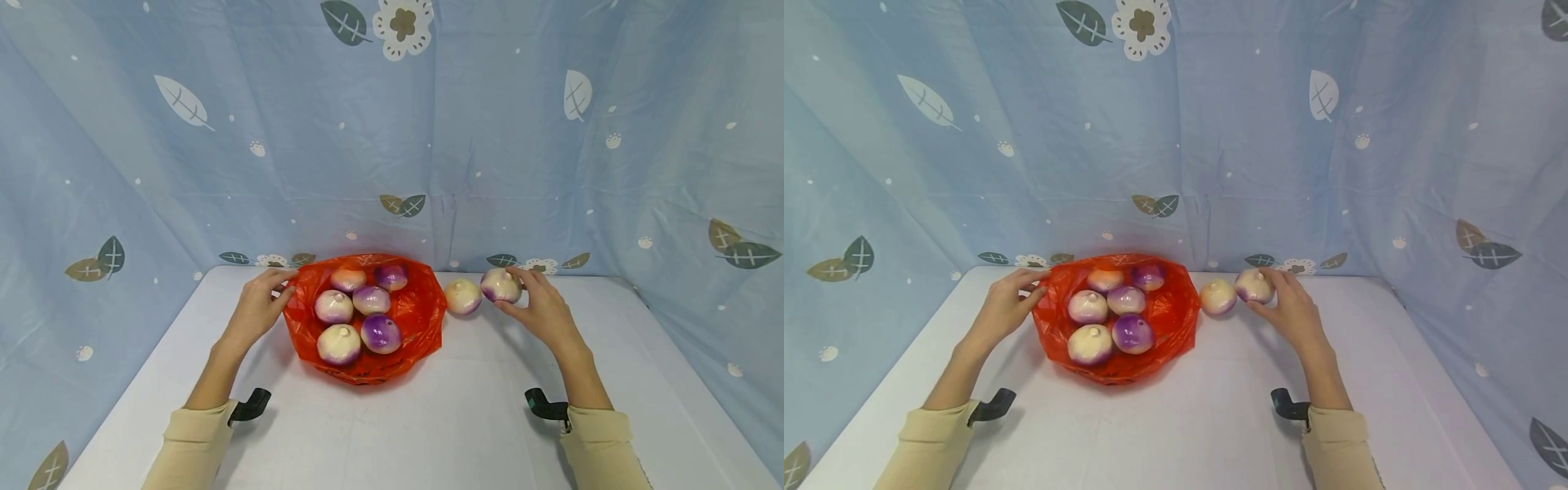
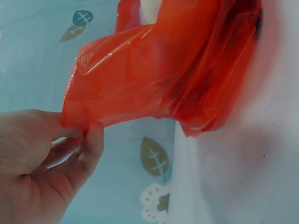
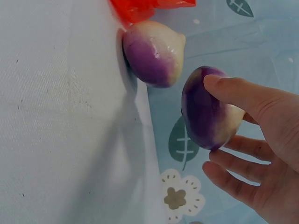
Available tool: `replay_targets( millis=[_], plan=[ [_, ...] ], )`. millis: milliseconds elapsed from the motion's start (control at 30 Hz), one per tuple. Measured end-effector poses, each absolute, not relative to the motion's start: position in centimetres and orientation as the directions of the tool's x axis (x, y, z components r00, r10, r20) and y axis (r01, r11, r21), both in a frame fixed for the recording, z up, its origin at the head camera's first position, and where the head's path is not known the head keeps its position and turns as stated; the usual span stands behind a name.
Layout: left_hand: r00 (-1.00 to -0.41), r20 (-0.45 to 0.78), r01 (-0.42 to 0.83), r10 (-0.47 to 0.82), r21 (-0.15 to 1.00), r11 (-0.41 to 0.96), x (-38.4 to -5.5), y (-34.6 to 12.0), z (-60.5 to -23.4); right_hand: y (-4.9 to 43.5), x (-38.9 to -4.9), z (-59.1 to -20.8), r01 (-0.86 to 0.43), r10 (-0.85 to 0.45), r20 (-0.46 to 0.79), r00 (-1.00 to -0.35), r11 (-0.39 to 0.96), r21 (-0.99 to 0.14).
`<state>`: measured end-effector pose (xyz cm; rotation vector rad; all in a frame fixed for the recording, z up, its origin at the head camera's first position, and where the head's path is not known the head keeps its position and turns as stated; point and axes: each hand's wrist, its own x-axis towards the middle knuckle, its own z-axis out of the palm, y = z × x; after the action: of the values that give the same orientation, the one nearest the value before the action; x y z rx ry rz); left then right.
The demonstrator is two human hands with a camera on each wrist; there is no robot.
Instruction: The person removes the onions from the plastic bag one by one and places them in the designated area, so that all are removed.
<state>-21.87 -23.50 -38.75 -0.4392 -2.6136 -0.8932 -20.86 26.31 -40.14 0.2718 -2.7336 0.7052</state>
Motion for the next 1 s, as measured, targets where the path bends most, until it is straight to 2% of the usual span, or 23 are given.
replay_targets(
  millis=[1000],
  plan=[
    [-0.884, 0.43, 0.407, 0.184, 0.514, 0.755, -22.0, -23.1, -38.8, 27.3, -21.7, -42.3, -0.176, -0.091, 0.203, -0.975, 0.876, -0.449]
  ],
)
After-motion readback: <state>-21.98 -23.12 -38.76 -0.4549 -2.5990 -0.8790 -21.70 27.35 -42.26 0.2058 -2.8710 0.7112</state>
